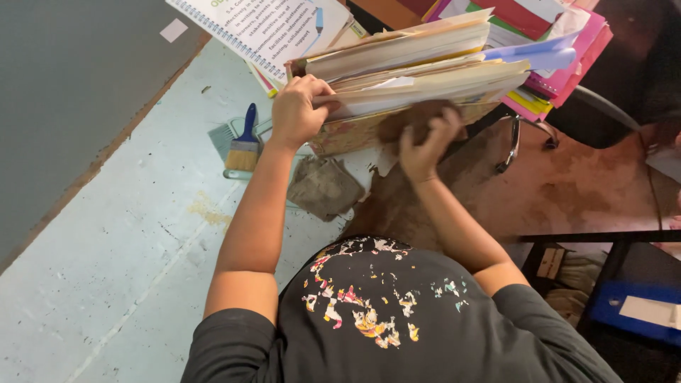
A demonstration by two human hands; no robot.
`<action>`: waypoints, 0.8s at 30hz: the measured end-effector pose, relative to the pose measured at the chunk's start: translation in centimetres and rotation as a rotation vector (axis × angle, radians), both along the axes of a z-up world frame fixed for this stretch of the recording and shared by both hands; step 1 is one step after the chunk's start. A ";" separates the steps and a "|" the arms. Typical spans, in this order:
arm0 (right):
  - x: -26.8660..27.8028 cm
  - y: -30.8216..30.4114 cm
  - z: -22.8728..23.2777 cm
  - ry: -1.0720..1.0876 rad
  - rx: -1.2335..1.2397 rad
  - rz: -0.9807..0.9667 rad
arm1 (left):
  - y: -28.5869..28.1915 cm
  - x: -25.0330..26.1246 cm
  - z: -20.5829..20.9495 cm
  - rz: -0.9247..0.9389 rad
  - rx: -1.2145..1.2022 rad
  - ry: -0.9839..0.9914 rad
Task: The person retrieves a file box from a shelf and places it on a table. They then use a small brush to sweep dust off the file box and later use a cloth to wipe the box's surface.
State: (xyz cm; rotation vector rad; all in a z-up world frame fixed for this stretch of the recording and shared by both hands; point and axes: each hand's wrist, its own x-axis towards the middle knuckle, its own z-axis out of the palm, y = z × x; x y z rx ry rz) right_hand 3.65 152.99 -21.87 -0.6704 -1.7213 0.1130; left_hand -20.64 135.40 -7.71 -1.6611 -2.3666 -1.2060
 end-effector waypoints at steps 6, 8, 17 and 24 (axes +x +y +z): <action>-4.2 -7.1 6.7 -0.204 0.313 0.373 | -0.4 0.8 -0.7 0.063 0.029 0.148; -3.8 -5.9 7.1 -0.195 0.399 0.364 | -0.6 1.0 -0.8 0.083 0.030 0.176; 5.4 6.4 1.1 -0.104 0.048 0.034 | 0.0 5.0 0.1 0.135 0.216 0.380; 7.9 12.7 -4.2 0.305 -0.510 -0.060 | 1.1 5.6 -0.1 -0.117 0.314 0.292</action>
